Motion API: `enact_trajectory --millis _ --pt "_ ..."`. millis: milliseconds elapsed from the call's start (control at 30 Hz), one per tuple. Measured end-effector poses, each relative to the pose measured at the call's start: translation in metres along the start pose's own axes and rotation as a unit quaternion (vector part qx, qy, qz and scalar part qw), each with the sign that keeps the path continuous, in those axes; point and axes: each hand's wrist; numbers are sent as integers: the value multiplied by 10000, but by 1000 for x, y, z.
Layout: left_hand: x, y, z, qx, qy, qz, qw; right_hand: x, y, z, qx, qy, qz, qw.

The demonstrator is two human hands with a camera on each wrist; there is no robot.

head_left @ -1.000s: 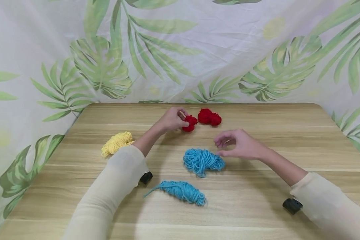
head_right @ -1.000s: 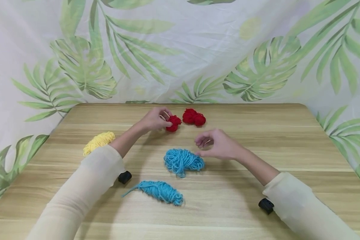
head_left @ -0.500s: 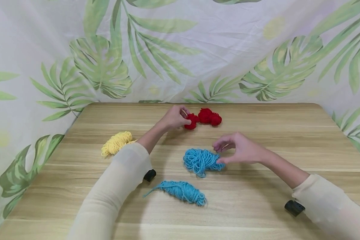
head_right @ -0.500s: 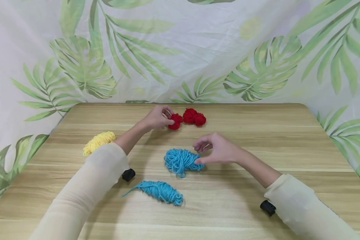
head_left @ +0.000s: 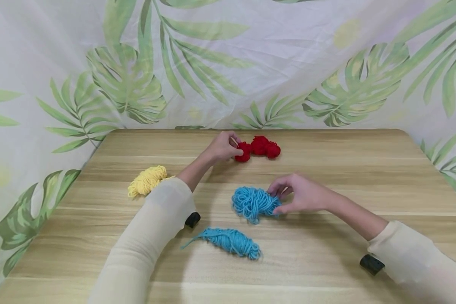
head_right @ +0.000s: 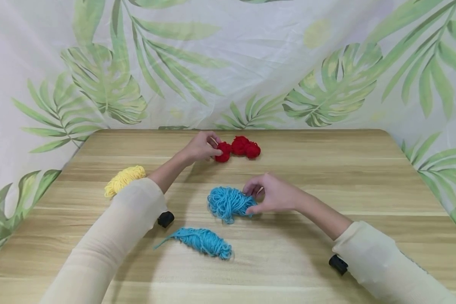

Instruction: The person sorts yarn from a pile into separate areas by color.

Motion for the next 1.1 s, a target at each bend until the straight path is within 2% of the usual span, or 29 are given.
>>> enact_trajectory --millis 267,800,1100 --pt "-3 0 -4 6 -32 -25 10000 -2 -2 -3 44 -257 162 9995" --pt "-2 1 2 48 50 -26 10000 4 -2 -3 305 -38 -17 9995" --pt "-3 3 5 -9 -111 13 9999 4 2 3 612 -118 -185 9979"
Point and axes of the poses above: each hand's wrist, its own z-axis away from the middle knuckle, its own y-axis out of the back of the hand, x = y × z, and after that the axes turned 8 degrees about -x, right-handed
